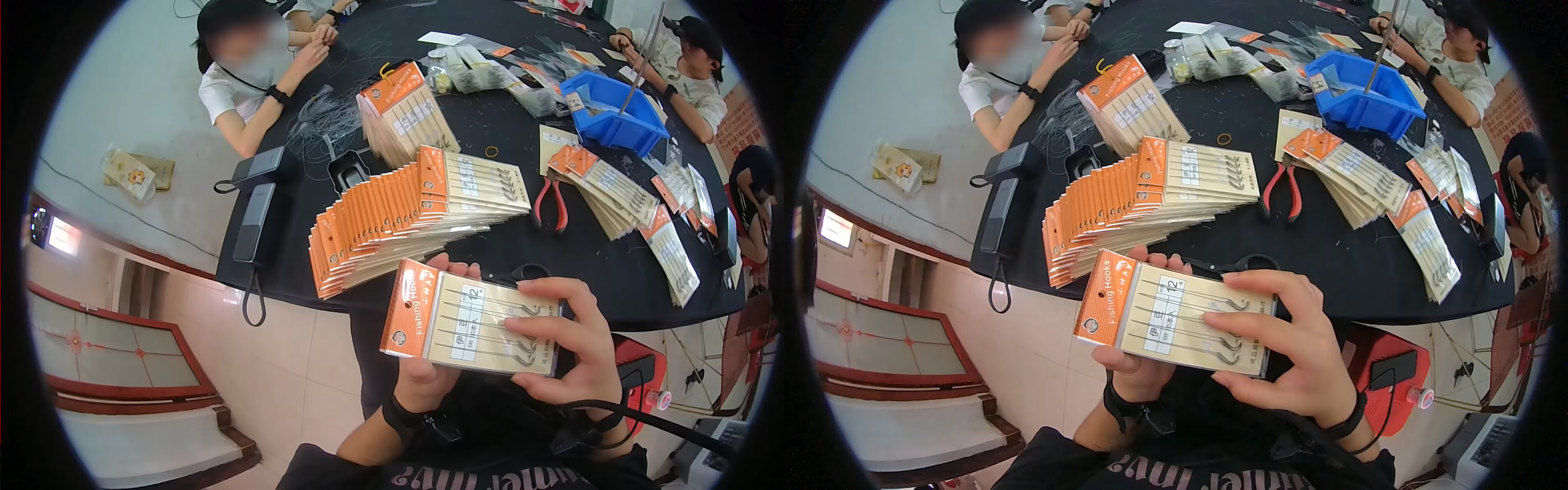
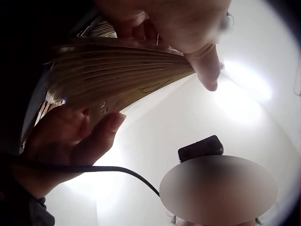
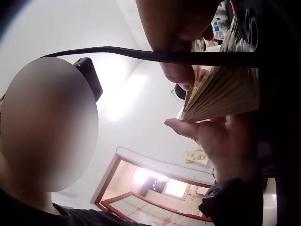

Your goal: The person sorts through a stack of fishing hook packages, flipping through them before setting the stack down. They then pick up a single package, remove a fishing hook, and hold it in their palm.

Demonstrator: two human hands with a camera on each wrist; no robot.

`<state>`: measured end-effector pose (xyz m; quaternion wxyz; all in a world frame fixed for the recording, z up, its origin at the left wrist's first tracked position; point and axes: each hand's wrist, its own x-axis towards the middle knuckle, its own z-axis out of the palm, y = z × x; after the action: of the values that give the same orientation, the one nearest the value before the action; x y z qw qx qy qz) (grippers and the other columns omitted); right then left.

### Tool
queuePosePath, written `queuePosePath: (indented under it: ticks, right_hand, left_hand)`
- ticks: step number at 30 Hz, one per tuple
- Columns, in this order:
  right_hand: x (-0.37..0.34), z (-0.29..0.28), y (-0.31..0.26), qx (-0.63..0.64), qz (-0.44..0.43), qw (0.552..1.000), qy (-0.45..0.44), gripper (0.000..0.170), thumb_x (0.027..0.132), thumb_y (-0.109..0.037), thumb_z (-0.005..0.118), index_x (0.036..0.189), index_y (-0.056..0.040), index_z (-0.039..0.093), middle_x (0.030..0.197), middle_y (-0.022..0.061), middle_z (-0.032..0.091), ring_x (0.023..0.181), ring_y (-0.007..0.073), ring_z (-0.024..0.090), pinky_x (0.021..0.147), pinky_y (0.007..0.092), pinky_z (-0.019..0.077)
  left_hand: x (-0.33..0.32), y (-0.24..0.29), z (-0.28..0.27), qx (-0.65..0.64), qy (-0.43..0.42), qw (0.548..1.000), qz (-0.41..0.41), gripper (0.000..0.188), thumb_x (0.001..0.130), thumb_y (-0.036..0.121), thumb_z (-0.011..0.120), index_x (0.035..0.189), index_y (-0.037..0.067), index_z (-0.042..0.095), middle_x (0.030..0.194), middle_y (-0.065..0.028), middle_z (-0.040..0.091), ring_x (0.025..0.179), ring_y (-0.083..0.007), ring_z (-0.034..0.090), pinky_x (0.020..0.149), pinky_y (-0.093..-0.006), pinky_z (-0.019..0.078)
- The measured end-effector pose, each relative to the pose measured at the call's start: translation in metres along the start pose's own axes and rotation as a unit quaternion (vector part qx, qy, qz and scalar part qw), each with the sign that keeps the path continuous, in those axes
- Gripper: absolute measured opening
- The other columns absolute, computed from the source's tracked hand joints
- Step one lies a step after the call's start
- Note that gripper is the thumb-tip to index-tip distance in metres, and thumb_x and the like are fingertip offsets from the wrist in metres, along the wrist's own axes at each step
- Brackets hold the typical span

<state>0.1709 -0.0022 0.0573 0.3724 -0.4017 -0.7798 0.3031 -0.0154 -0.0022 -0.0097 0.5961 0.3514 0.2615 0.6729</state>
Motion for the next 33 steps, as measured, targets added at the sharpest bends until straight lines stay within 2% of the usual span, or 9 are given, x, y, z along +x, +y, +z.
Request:
queuePosePath:
  ticks: [8,17,20,23,26,29,33]
  right_hand:
    - [0.001,-0.004,-0.003,-0.013,-0.007,1.000,-0.018,0.049,0.062,-0.025,0.082,0.109,-0.0157,0.073,0.125,0.0097,0.057,0.113,0.0250,0.053,0.097,0.0384,0.0335]
    - [0.000,-0.004,-0.004,-0.016,0.006,0.999,-0.035,0.048,0.062,-0.026,0.082,0.108,-0.0158,0.074,0.126,0.0094,0.056,0.114,0.0247,0.052,0.098,0.0391,0.0318]
    - [0.000,-0.005,-0.003,-0.031,-0.001,0.998,-0.051,0.056,0.060,-0.029,0.085,0.112,-0.0146,0.071,0.129,0.0102,0.056,0.118,0.0270,0.051,0.100,0.0396,0.0312]
    - [0.000,-0.001,-0.003,-0.018,0.023,0.999,-0.024,0.071,0.059,-0.032,0.087,0.123,-0.0122,0.063,0.133,0.0123,0.054,0.123,0.0290,0.049,0.103,0.0421,0.0292]
    - [-0.002,0.004,0.000,-0.011,0.033,0.999,-0.023,0.084,0.058,-0.035,0.088,0.131,-0.0097,0.055,0.135,0.0145,0.053,0.126,0.0304,0.049,0.106,0.0443,0.0299]
    - [-0.002,0.012,0.003,0.022,0.037,0.999,-0.026,0.085,0.058,-0.031,0.088,0.132,-0.0083,0.053,0.135,0.0150,0.054,0.124,0.0309,0.052,0.105,0.0439,0.0346]
    - [-0.002,0.018,0.006,0.004,0.014,1.000,-0.004,0.080,0.059,-0.026,0.087,0.130,-0.0081,0.055,0.130,0.0139,0.058,0.117,0.0322,0.056,0.099,0.0411,0.0427]
  left_hand:
    - [-0.001,0.000,-0.003,-0.002,-0.019,1.000,-0.017,0.130,0.053,0.090,0.062,0.147,0.006,0.026,0.135,-0.0109,0.042,0.133,-0.0288,0.039,0.116,-0.0481,0.0267]
    - [-0.002,0.000,-0.001,-0.005,-0.021,1.000,-0.010,0.122,0.057,0.088,0.063,0.143,0.007,0.030,0.132,-0.0101,0.043,0.130,-0.0277,0.041,0.116,-0.0474,0.0269]
    - [-0.003,0.000,-0.002,-0.013,-0.019,1.000,-0.008,0.121,0.057,0.087,0.064,0.142,0.007,0.031,0.131,-0.0102,0.043,0.130,-0.0281,0.041,0.116,-0.0477,0.0266]
    - [-0.003,-0.001,-0.003,-0.009,-0.020,1.000,-0.003,0.121,0.057,0.086,0.065,0.142,0.007,0.031,0.131,-0.0104,0.042,0.129,-0.0282,0.041,0.116,-0.0477,0.0266]
    - [-0.003,0.000,-0.003,-0.010,-0.020,1.000,-0.002,0.121,0.056,0.086,0.065,0.142,0.007,0.031,0.131,-0.0104,0.042,0.129,-0.0279,0.042,0.116,-0.0476,0.0269]
    - [-0.003,-0.001,-0.003,-0.005,-0.024,1.000,0.000,0.122,0.057,0.087,0.064,0.142,0.007,0.031,0.134,-0.0123,0.043,0.131,-0.0288,0.042,0.116,-0.0477,0.0277]
    - [-0.004,0.003,0.001,0.011,-0.014,1.000,-0.007,0.122,0.057,0.086,0.064,0.144,0.006,0.030,0.138,-0.0153,0.043,0.133,-0.0305,0.042,0.116,-0.0482,0.0282]
